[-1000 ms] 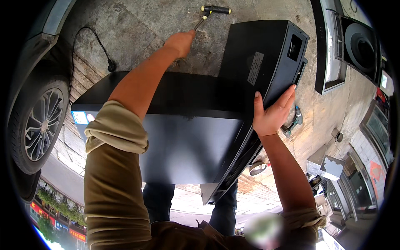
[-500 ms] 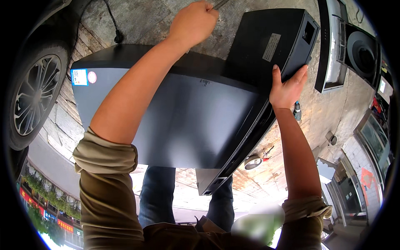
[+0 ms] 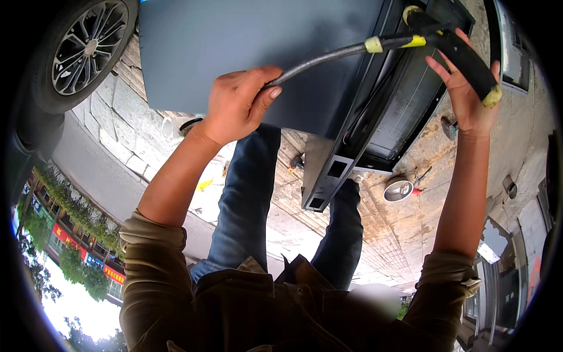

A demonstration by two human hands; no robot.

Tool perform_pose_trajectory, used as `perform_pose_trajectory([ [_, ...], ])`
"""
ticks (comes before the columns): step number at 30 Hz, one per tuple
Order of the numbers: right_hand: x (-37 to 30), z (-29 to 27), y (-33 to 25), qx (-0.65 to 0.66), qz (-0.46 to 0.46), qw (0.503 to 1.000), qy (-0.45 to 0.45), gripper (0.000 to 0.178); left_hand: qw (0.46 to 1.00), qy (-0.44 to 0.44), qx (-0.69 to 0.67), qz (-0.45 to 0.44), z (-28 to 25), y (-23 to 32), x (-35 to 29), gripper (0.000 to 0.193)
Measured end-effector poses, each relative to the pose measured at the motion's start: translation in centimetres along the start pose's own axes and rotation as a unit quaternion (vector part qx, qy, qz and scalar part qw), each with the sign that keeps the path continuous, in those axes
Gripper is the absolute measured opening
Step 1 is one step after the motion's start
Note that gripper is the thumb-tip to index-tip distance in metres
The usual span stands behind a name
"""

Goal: The person uses a chisel to pry open the casing of a black electronic device on a paved outdoor surface. They then use a cloth to wipe the interior and exterior surfaces of the device and use a screwdriver to manipulate internal components.

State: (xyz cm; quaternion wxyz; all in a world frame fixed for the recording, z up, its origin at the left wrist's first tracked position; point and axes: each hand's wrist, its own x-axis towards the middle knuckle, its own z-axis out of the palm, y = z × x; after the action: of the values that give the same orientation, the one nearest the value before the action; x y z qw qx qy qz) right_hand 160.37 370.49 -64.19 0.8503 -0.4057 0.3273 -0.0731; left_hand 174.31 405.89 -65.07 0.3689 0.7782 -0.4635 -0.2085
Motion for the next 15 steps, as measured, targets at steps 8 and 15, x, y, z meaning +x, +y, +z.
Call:
perform_pose_trajectory([
  [8, -30.3, -6.2, 4.8, 0.005, 0.236, 0.964, -0.124, 0.076, 0.986, -0.15, 0.02, 0.062, 6.0, 16.1, -17.6, 0.023],
  [15, -47.2, -7.2, 8.8, -0.036, 0.331, 0.942, 0.04, 0.037, 0.98, -0.193, 0.025, -0.03, 14.1, 25.3, -27.1, 0.021],
])
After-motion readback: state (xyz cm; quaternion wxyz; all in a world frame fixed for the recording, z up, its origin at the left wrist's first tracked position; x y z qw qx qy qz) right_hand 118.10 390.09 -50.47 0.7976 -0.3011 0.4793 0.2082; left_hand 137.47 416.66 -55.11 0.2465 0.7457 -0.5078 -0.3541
